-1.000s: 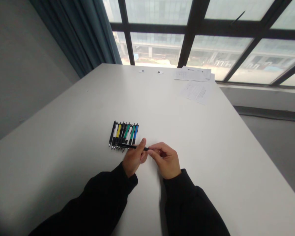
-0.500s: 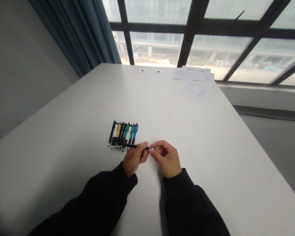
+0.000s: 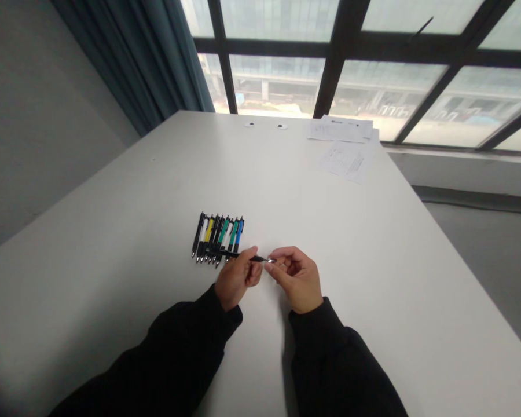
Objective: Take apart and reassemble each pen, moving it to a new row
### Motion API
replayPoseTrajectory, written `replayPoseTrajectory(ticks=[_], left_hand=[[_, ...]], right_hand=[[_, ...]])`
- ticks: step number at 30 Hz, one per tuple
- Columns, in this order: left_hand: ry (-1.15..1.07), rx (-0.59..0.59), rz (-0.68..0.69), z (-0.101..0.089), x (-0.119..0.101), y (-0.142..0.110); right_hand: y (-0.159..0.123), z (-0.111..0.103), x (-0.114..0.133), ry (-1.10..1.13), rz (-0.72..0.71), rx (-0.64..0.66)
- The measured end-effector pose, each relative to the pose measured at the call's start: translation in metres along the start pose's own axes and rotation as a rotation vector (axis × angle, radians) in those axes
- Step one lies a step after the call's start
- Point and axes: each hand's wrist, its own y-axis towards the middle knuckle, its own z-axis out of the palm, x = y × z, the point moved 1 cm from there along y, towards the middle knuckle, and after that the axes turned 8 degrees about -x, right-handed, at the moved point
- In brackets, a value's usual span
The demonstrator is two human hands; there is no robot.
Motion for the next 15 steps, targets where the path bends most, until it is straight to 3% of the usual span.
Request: replayPoseTrajectory(ticks=[5, 8, 12, 15], left_hand=[[-0.073, -0.002, -0.044, 0.0006, -0.0040, -0.0006], [-0.109, -0.012, -0.058, 0.0006, -0.0055, -0.0011], [-0.141, -0.003, -0.053, 0.0005, -0.0039, -0.0002], [-0.131, -0.004, -0.045, 0.0001, -0.0020, 0.0010]], right_hand=[[0.0008, -0.0041, 0.0010, -0.136, -0.065, -0.097], [0.0008, -0.0060, 0.0024, -0.289, -0.185, -0.123], [-0.0008, -0.0048, 0.0007, -0.654, -0.360, 0.132], [-0.0021, -0.0033, -0.0032, -0.872, -0.390, 0.308]])
